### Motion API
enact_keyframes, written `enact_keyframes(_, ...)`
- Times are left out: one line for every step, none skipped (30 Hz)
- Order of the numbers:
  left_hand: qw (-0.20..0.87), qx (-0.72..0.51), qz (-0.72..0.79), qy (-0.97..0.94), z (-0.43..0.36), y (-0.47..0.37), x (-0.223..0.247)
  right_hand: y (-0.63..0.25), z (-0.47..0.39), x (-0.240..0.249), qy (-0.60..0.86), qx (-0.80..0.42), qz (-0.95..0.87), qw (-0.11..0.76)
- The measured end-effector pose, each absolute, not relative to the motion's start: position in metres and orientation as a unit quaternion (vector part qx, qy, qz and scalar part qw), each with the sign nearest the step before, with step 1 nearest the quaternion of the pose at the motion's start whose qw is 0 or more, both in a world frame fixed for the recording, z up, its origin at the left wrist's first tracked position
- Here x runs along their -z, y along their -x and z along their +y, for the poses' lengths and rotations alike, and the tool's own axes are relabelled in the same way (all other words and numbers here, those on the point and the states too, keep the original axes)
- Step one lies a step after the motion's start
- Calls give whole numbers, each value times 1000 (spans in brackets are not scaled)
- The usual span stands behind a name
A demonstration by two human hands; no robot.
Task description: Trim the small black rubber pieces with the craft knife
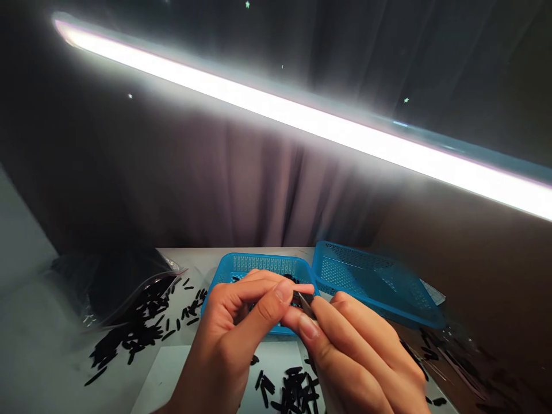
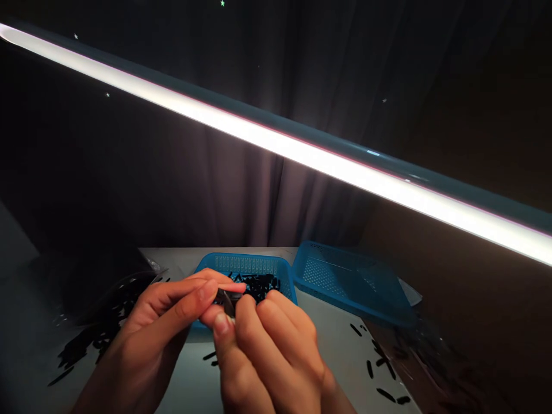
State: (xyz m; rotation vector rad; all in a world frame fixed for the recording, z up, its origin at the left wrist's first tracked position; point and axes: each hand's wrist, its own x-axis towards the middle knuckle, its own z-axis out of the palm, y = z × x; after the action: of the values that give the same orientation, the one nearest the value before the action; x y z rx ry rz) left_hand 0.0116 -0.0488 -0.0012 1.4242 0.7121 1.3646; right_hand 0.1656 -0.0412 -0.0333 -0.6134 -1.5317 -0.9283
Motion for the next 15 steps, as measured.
enact_keyframes(506, -562, 290, -587, -48, -13, 1, -165, -40, 34, 264, 399, -649, 592)
enact_keyframes(512, -557, 288, -587, -47, -14, 1, -165, -40, 34, 262, 401, -645, 596)
enact_keyframes(516, -555, 288, -585, -46, -14, 0, -165, -39, 35, 259, 401, -647, 594)
enact_keyframes(516, -555, 288, -586, -45, -15, 0, -165, -38, 35, 255, 399, -652, 592)
enact_keyframes(514, -557, 289, -585, -45, -15, 0, -164, -38, 35, 255, 396, -652, 594)
enact_keyframes(510, -559, 288, -587, -44, -15, 0, -164, -37, 36, 260, 390, -648, 601)
enact_keyframes(503, -561, 289, -591, -44, -15, 0, -163, -36, 36, 262, 385, -644, 607)
enact_keyframes(494, -562, 291, -596, -44, -15, 0, -163, -35, 37, 264, 380, -638, 615)
enact_keyframes(484, -560, 295, -604, -44, -14, 0, -163, -34, 37, 264, 376, -631, 625)
enact_keyframes(473, -557, 300, -613, -44, -13, 0, -163, -33, 37, 258, 374, -630, 629)
enact_keyframes(460, -555, 306, -622, -44, -13, 0, -163, -33, 37, 250, 373, -634, 630)
enact_keyframes(447, -551, 312, -631, -44, -12, 0, -164, -33, 37, 243, 371, -634, 634)
enact_keyframes(433, -550, 316, -641, -44, -12, 0, -165, -33, 36, 239, 368, -634, 638)
enact_keyframes(418, -549, 318, -650, -44, -12, 0, -166, -34, 36, 242, 360, -640, 634)
enact_keyframes(404, -551, 318, -657, -44, -12, -1, -167, -35, 35, 248, 350, -654, 623)
